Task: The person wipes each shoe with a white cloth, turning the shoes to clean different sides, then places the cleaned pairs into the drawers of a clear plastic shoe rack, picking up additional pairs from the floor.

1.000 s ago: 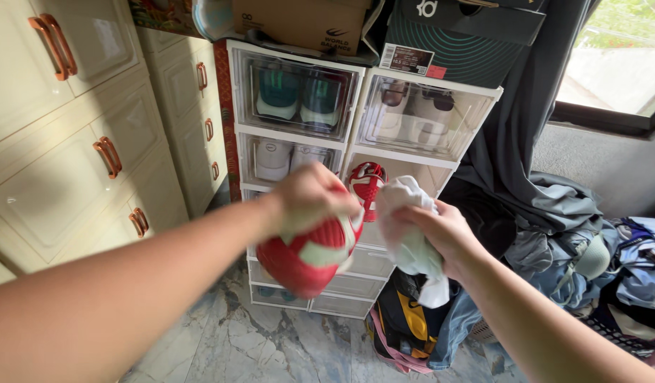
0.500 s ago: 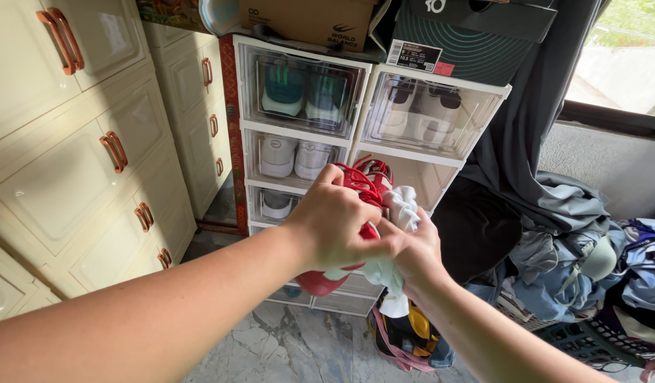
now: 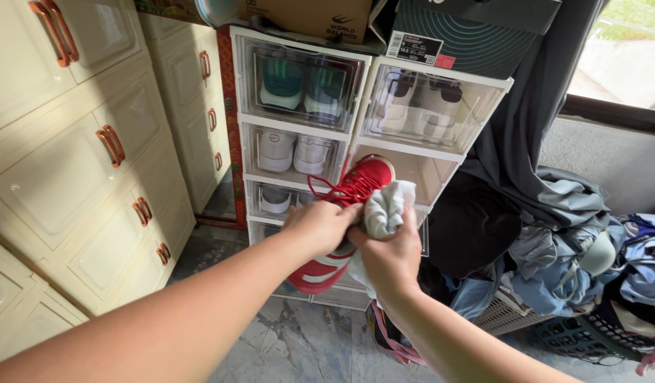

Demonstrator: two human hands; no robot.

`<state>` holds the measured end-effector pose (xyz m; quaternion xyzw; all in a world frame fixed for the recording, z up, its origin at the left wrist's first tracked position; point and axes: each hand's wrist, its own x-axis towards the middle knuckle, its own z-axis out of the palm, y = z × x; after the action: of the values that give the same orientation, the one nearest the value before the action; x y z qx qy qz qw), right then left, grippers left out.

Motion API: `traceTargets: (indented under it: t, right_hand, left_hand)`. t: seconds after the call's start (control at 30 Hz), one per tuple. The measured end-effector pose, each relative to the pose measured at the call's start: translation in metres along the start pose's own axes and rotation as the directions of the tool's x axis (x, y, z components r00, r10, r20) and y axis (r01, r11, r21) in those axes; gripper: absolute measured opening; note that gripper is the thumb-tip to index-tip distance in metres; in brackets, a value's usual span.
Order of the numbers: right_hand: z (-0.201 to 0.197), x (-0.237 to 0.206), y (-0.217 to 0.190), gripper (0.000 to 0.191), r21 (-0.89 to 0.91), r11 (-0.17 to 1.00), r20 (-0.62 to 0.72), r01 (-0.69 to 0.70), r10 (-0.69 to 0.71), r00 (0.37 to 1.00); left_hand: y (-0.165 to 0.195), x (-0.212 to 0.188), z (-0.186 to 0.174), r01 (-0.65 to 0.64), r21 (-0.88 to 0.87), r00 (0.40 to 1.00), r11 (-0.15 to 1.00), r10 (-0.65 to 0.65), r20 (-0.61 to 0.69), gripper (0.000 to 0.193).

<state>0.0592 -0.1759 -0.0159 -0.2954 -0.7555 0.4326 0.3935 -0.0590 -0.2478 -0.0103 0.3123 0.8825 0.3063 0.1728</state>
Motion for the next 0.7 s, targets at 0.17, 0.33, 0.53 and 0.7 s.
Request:
traceTargets:
  t: [0.17, 0.33, 0.53, 0.7]
  right_hand:
    - [0.001, 0.006, 0.000, 0.055, 0.270, 0.963, 0.226, 0.012, -0.075, 0.971]
    - [-0.033, 0.053, 0.004, 0.044, 0.119, 0.990, 0.232, -0.082, 0.052, 0.971]
    - [-0.044, 0.110, 0.003, 0.061, -0.439, 0.886, 0.176, 0.147, -0.076, 0.981]
    - [-0.029, 0.091, 0.003, 0.063, -0.674, 0.710, 0.258, 0.203, -0.031, 0.966]
  left_hand:
    - [-0.037, 0.015, -0.007, -0.113, -0.196, 0.979, 0.974, 0.076, -0.189, 0.050]
    - [-0.066, 0.014, -0.039, -0.094, -0.298, 0.990, 0.950, 0.059, -0.126, 0.047]
    - [-0.054, 0.007, -0.040, -0.182, -0.156, 0.980, 0.971, 0.166, -0.109, 0.040]
    - [-0.038, 0.007, -0.040, -0.141, -0.030, 0.988, 0.990, 0.139, -0.070, 0.047]
